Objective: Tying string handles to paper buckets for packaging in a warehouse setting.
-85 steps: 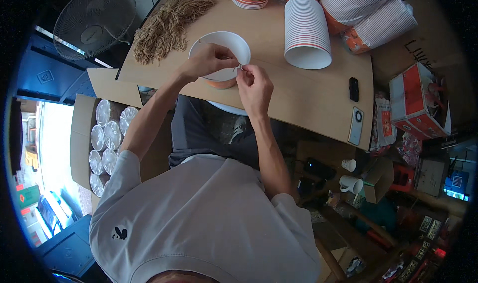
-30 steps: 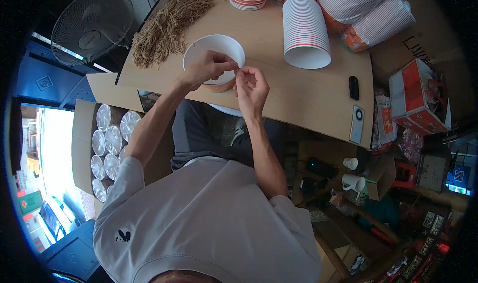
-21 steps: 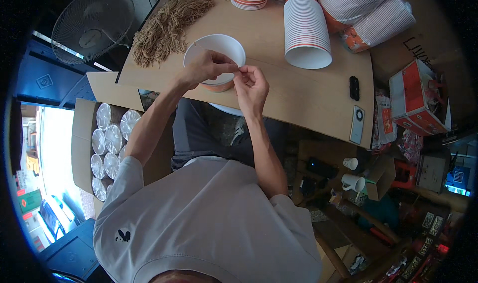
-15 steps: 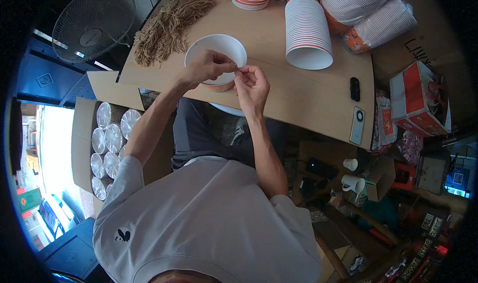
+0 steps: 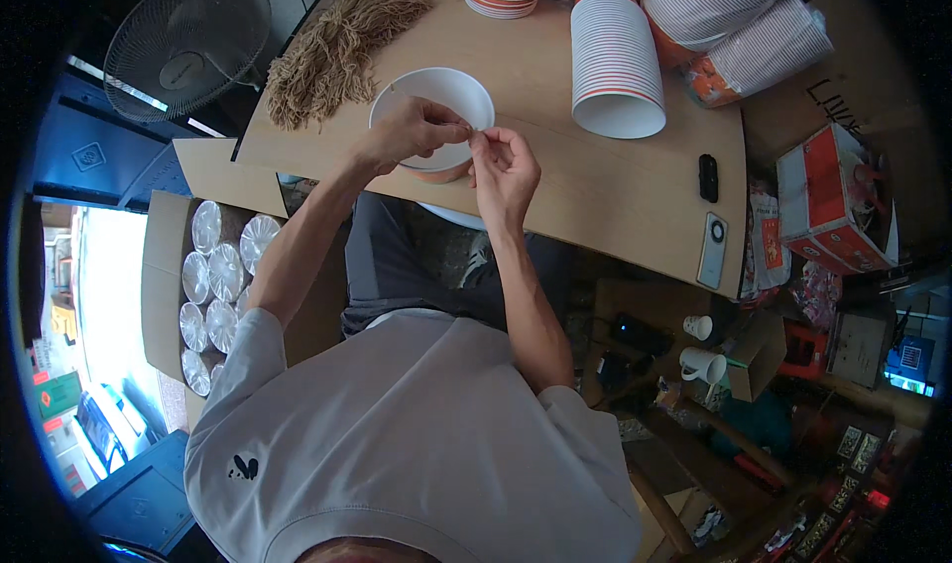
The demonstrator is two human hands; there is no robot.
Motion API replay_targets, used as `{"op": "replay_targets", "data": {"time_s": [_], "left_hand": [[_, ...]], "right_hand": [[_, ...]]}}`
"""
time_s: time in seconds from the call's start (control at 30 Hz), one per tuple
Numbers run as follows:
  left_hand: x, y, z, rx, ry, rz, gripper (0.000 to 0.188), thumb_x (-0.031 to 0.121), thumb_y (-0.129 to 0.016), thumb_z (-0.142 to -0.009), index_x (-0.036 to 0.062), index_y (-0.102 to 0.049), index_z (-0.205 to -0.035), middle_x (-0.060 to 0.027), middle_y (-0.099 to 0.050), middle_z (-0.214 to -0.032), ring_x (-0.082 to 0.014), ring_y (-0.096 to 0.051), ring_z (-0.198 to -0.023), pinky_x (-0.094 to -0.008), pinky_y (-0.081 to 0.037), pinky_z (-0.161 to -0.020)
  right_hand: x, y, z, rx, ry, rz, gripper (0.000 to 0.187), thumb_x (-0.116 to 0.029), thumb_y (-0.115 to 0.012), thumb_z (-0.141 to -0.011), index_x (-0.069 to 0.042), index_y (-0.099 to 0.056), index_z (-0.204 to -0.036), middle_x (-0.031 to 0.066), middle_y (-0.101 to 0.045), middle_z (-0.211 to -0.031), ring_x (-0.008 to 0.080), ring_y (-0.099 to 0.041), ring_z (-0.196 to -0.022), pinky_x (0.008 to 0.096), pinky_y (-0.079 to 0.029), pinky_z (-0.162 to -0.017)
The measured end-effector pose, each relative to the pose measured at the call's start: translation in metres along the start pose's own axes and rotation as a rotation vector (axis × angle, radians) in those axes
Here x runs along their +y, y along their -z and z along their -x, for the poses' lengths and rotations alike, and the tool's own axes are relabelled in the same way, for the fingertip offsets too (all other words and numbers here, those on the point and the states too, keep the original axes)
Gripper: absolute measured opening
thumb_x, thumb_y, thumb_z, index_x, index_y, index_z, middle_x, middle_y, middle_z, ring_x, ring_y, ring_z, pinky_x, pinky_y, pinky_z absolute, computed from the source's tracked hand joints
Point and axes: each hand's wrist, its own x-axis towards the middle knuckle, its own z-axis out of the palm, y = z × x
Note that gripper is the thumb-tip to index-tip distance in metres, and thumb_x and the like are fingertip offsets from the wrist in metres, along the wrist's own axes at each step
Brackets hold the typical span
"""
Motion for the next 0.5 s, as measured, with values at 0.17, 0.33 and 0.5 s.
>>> {"op": "replay_targets", "data": {"time_s": [0.17,0.33,0.5], "left_hand": [[-0.003,0.003,-0.002,-0.047,0.005,0.031,0.033,0.026,-0.082,-0.092,0.0,-0.08,-0.113,-0.001,-0.073,-0.085,-0.0071,-0.053,-0.066,-0.0233,-0.045,-0.059],[-0.001,0.004,0.0,-0.028,0.019,0.035,0.032,0.027,-0.082,-0.093,0.0012,-0.08,-0.112,-0.0007,-0.072,-0.084,-0.0068,-0.052,-0.065,-0.023,-0.045,-0.059],[-0.004,0.007,-0.001,-0.021,0.034,0.058,0.031,0.027,-0.082,-0.093,0.0017,-0.08,-0.111,0.0012,-0.069,-0.081,-0.0067,-0.052,-0.064,-0.0231,-0.044,-0.059]], "right_hand": [[0.001,0.002,0.002,-0.035,0.022,0.014,0.019,-0.014,-0.067,-0.106,0.004,-0.069,-0.113,0.0076,-0.076,-0.094,0.0078,-0.062,-0.065,0.023,-0.048,-0.053],[0.001,0.007,0.004,-0.085,0.051,0.019,0.025,-0.014,-0.062,-0.108,0.007,-0.069,-0.12,0.0106,-0.075,-0.096,0.0097,-0.064,-0.067,0.0241,-0.051,-0.056],[0.012,0.013,0.005,-0.173,0.115,0.022,0.028,-0.01,-0.067,-0.104,0.005,-0.066,-0.128,0.0114,-0.075,-0.109,0.0102,-0.068,-0.082,0.0245,-0.056,-0.065]]}}
